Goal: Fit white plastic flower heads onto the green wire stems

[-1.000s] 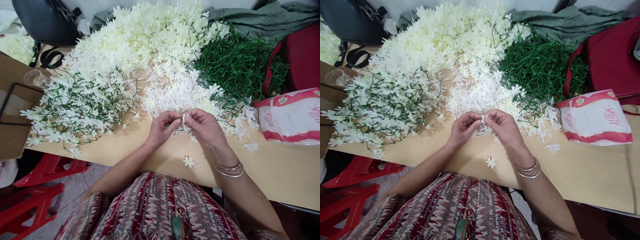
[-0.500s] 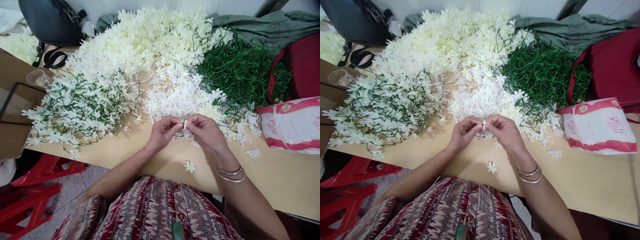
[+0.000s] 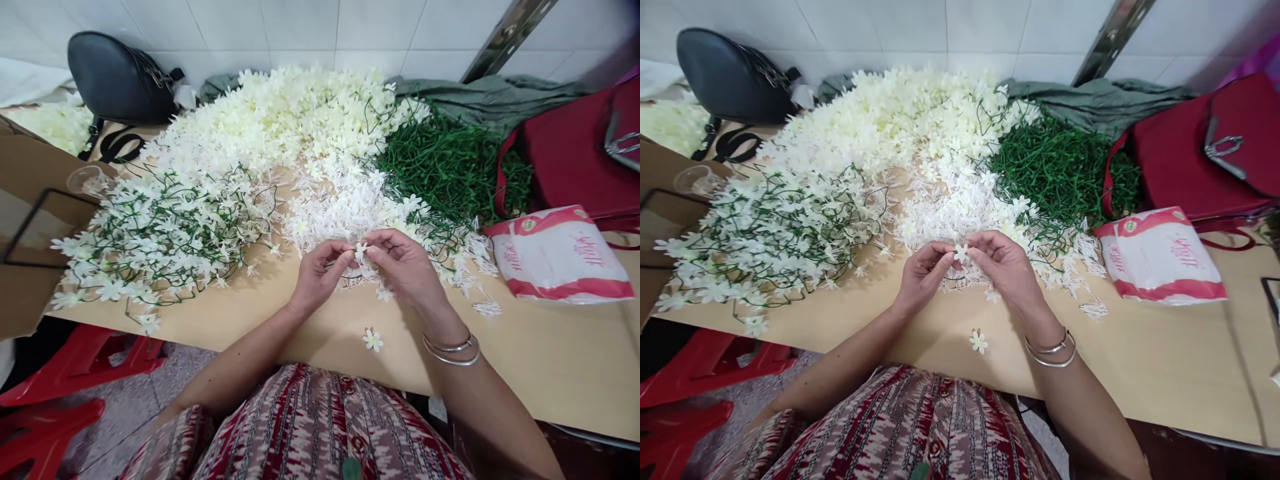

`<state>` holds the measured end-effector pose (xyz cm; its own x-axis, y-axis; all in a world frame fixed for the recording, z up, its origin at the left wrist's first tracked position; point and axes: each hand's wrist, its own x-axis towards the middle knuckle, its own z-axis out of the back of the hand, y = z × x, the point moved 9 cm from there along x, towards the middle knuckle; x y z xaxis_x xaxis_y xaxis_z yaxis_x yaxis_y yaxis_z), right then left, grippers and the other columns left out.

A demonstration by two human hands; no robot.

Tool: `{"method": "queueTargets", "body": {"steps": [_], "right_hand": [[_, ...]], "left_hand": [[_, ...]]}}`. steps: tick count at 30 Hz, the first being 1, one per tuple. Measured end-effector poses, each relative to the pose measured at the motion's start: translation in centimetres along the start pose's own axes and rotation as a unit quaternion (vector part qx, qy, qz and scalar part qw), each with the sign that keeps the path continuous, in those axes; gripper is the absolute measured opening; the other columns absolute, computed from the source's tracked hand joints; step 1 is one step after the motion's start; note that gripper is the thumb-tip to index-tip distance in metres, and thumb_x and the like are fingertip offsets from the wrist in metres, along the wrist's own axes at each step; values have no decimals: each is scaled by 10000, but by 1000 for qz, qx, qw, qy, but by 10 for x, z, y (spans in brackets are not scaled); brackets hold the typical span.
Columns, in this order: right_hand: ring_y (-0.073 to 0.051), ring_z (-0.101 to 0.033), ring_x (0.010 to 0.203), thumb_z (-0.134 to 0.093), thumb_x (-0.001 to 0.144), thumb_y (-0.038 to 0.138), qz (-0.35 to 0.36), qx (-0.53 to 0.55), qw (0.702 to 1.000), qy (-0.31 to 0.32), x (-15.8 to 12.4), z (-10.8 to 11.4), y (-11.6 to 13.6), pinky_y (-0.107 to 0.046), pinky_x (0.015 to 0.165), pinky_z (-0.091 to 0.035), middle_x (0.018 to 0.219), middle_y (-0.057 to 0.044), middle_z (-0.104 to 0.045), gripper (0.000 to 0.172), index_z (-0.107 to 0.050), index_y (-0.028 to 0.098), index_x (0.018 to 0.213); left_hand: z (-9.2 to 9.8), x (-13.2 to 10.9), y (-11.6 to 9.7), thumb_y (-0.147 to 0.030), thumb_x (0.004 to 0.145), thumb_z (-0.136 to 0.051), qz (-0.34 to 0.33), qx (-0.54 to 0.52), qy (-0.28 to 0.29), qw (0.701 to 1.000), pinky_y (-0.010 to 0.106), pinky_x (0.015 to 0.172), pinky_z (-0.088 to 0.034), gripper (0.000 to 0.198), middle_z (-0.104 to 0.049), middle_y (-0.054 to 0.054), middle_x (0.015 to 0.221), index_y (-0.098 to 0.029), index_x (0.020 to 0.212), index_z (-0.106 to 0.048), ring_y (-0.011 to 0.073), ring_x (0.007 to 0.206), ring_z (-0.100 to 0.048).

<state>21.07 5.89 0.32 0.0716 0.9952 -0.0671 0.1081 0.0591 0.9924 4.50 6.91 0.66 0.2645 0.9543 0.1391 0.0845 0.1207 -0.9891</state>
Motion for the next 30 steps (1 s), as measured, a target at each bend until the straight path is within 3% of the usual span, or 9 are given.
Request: {"method": "queueTargets", "body": {"steps": [5, 9, 12, 14, 17, 20, 22, 26, 30], "right_hand": [[-202, -708, 873, -787, 932, 393, 87, -116, 989, -9, -25, 19, 52, -351, 795, -574, 953, -31, -785, 116, -785, 293, 991], [-219, -702, 868, -720, 994, 385, 121, -294, 940, 124, -66, 2, 71, -368, 767, -561, 933, -44, -767, 106, -772, 294, 974], [-239, -705, 929, -716, 998, 358, 122, -370, 886, 253, -107, -15, 46, -371, 757, -568, 1024, -53, -766, 104, -758, 313, 1082], [-244, -705, 970, -678, 1008, 265, 112, -405, 864, 277, -126, -16, 21, -373, 794, -583, 1058, -63, -743, 189, -738, 311, 1181], [-235, -695, 959, -522, 1058, 169, 110, -433, 854, 266, -138, -15, -9, -368, 802, -584, 1001, -69, -699, 242, -724, 269, 1147], [-225, -704, 922, -470, 1081, 171, 146, -427, 864, 225, -128, -17, -16, -347, 766, -582, 970, -75, -696, 254, -716, 234, 1080], [-220, -703, 867, -479, 1081, 183, 171, -432, 864, 195, -113, -20, -14, -334, 723, -567, 918, -68, -689, 238, -708, 223, 1033], [-211, -685, 807, -517, 1054, 156, 201, -449, 857, 153, -79, -25, 1, -337, 716, -541, 882, -54, -679, 219, -675, 219, 915], [-204, -682, 840, -581, 1032, 188, 232, -394, 888, 55, -51, -14, 40, -343, 771, -520, 901, -44, -694, 152, -675, 228, 921]], "left_hand": [[18, -3, -20, -605, 931, -761, -21, -33, -75, 996, 266, 709, -610, 422, -741, 6, 775, -192, 970, -682, 145, 715, -763], [57, -11, -66, -484, 989, -744, -146, 14, -196, 970, 231, 620, -558, 258, -693, -26, 746, -234, 997, -681, 100, 642, -679], [104, -30, -109, -438, 1025, -707, -288, 107, -350, 885, 253, 609, -537, 179, -697, -10, 910, -272, 1092, -692, 90, 673, -634], [127, -50, -133, -499, 1016, -700, -393, 194, -442, 783, 314, 730, -587, 300, -691, 21, 1173, -303, 1241, -669, 144, 910, -693], [148, -48, -137, -438, 1042, -687, -353, 308, -503, 726, 557, 1218, -452, 523, -422, -19, 1667, -399, 1526, -490, 300, 1554, -422], [128, -39, -132, -420, 991, -754, -380, 395, -459, 698, 679, 1389, -88, 704, -221, -36, 1790, -364, 1608, -419, 384, 1697, -73], [99, -33, -123, -349, 996, -726, -408, 423, -403, 701, 667, 1400, -66, 655, -152, -12, 1817, -332, 1596, -465, 382, 1701, -72], [30, -21, -94, -135, 998, -643, -403, 420, -182, 792, 626, 1367, -237, 469, -382, 44, 1734, -310, 1431, -608, 317, 1626, -363], [-21, -20, -68, -199, 1052, -620, -367, 349, 70, 859, 414, 1141, -570, 365, -702, 158, 1388, -189, 1416, -589, 235, 1325, -680]]}}
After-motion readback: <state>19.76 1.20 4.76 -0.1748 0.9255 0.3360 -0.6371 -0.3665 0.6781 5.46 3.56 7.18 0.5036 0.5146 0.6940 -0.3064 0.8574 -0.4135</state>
